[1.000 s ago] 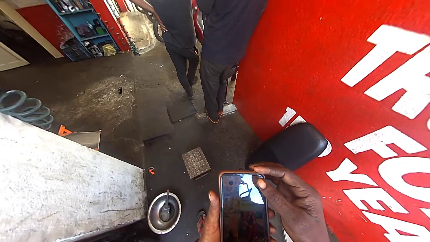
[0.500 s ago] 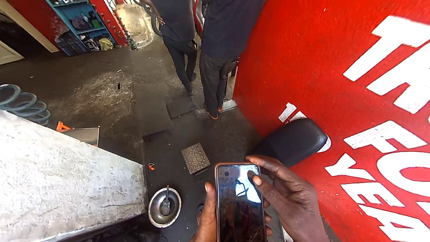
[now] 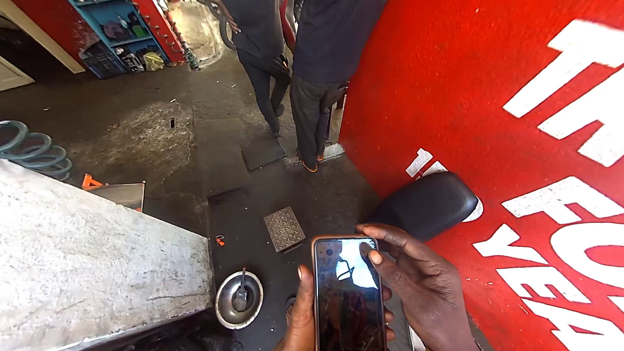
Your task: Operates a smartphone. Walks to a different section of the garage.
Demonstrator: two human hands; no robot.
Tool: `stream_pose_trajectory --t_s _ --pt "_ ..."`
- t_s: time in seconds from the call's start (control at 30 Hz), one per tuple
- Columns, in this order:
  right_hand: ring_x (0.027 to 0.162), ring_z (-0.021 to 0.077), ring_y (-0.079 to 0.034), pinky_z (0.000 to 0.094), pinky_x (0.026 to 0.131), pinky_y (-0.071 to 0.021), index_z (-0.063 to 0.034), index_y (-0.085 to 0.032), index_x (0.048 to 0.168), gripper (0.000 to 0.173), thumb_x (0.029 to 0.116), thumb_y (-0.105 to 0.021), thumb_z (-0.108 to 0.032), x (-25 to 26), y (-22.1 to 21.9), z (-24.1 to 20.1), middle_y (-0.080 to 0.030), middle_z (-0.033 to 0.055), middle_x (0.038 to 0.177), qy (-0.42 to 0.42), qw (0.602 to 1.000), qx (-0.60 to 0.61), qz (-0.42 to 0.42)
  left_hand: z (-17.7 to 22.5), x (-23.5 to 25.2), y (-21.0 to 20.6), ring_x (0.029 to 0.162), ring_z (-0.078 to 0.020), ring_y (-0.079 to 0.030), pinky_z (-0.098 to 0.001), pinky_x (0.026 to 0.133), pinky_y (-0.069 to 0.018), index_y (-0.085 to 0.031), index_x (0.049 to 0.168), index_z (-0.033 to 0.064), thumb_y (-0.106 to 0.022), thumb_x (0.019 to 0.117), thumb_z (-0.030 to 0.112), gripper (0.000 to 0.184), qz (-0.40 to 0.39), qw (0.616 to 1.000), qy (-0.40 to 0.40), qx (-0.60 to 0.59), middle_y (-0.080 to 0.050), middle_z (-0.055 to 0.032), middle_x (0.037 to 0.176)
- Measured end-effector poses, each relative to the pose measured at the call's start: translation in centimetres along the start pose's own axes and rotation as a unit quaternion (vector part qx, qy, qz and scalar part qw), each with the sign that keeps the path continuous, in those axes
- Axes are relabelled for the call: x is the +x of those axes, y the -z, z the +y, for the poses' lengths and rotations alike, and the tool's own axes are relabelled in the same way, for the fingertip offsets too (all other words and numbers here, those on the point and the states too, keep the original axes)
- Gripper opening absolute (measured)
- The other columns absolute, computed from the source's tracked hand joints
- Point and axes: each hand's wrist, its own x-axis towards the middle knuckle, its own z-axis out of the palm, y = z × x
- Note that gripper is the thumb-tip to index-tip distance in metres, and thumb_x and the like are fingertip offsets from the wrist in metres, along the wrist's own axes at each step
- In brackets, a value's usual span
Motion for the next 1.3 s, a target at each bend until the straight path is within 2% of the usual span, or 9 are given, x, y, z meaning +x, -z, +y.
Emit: stream_pose_trajectory --t_s 0.17,0.33,0.7,0.8,0.93,1.07,1.2,1.3 --pt "0.105 0.0142 -0.07 0.0266 0.092 -0.0578 -0.0144 -0.072 0.125 0.028 0.0976 -0.065 -0.019 0.2 -0.3 0.1 -0.073 0.0035 0.118 -0.009 1.0 0.0 0.0 0.0 -0.1 0.6 0.118 -0.0263 -0.068 -0.0452 0.102 -0.054 -0.067 0.133 0.0154 -0.057 0.0909 0.067 0.067 -0.01 1.0 0.003 -0.004 -0.069 -0.0116 0.129" --pt "0.111 0.0165 -0.068 0.029 0.097 -0.0567 -0.0155 -0.069 0.128 0.03 0.0979 -0.064 -0.019 0.3 -0.6 0.1 -0.073 0.0048 0.12 -0.003 1.0 0.003 -0.006 0.1 -0.4 0.6 0.119 -0.0251 -0.067 -0.0453 0.103 -0.0532 -0.067 0.134 0.0159 -0.055 0.0934 0.064 0.064 -0.014 1.0 -0.011 -0.001 -0.069 -0.0109 0.129" --pt "0.112 0.0171 -0.068 0.0303 0.098 -0.0565 -0.0152 -0.069 0.128 0.031 0.0975 -0.065 -0.019 0.2 -1.1 0.0 -0.072 0.005 0.121 0.009 1.0 -0.004 -0.002 0.5 -0.6 0.1 0.116 -0.0236 -0.069 -0.0435 0.101 -0.0545 -0.069 0.131 0.0159 -0.056 0.0922 0.064 0.063 0.0 1.0 -0.015 0.002 -0.071 -0.0103 0.125" --pt "0.112 0.0175 -0.068 0.0309 0.099 -0.0562 -0.0141 -0.068 0.129 0.032 0.0979 -0.065 -0.019 0.0 -1.1 -0.1 -0.072 0.0053 0.121 0.009 1.0 -0.001 -0.005 0.5 -0.7 0.5 0.118 -0.0236 -0.067 -0.0438 0.103 -0.0531 -0.067 0.133 0.0162 -0.055 0.0935 0.064 0.063 -0.014 1.0 -0.019 0.006 -0.07 -0.0103 0.128" --pt "0.117 0.0161 -0.066 0.0312 0.102 -0.0549 -0.0168 -0.061 0.136 0.043 0.0949 -0.07 -0.021 -0.1 -1.3 -0.2 -0.07 0.0025 0.127 0.027 0.999 -0.042 -0.022 0.4 -1.0 0.0 0.118 -0.0127 -0.067 -0.0349 0.105 -0.0515 -0.071 0.128 0.0187 -0.055 0.0956 0.059 0.054 0.034 0.996 -0.073 0.044 -0.073 -0.0027 0.123" --pt "0.121 0.0137 -0.064 0.0307 0.103 -0.0547 -0.0188 -0.057 0.14 0.053 0.0905 -0.074 -0.02 -0.4 -1.9 -0.1 -0.069 -0.0003 0.128 0.039 0.995 -0.093 -0.011 0.2 -1.3 -0.3 0.115 -0.0098 -0.068 -0.0319 0.104 -0.0523 -0.072 0.126 0.0194 -0.057 0.0947 0.058 0.052 0.051 0.993 -0.081 0.063 -0.074 -0.0011 0.119" --pt "0.116 0.0151 -0.067 0.0316 0.1 -0.0559 -0.0169 -0.059 0.137 0.051 0.0878 -0.064 -0.007 -0.6 -1.2 -0.4 -0.07 0.0008 0.126 0.051 0.995 -0.084 0.008 0.2 -1.6 -0.2 0.116 -0.0127 -0.068 -0.0346 0.103 -0.053 -0.071 0.127 0.019 -0.055 0.0944 0.061 0.055 0.04 0.996 -0.068 0.05 -0.074 -0.0028 0.12" --pt "0.116 0.0173 -0.067 0.0326 0.099 -0.056 -0.018 -0.061 0.135 0.043 0.0923 -0.065 -0.012 -0.7 -0.4 -1.1 -0.07 0.002 0.126 0.04 0.998 -0.05 0.009 0.4 -1.6 0.3 0.119 -0.0239 -0.067 -0.0436 0.104 -0.0524 -0.068 0.133 0.0152 -0.055 0.0919 0.066 0.067 -0.02 1.0 -0.012 0.011 -0.07 -0.0105 0.128"
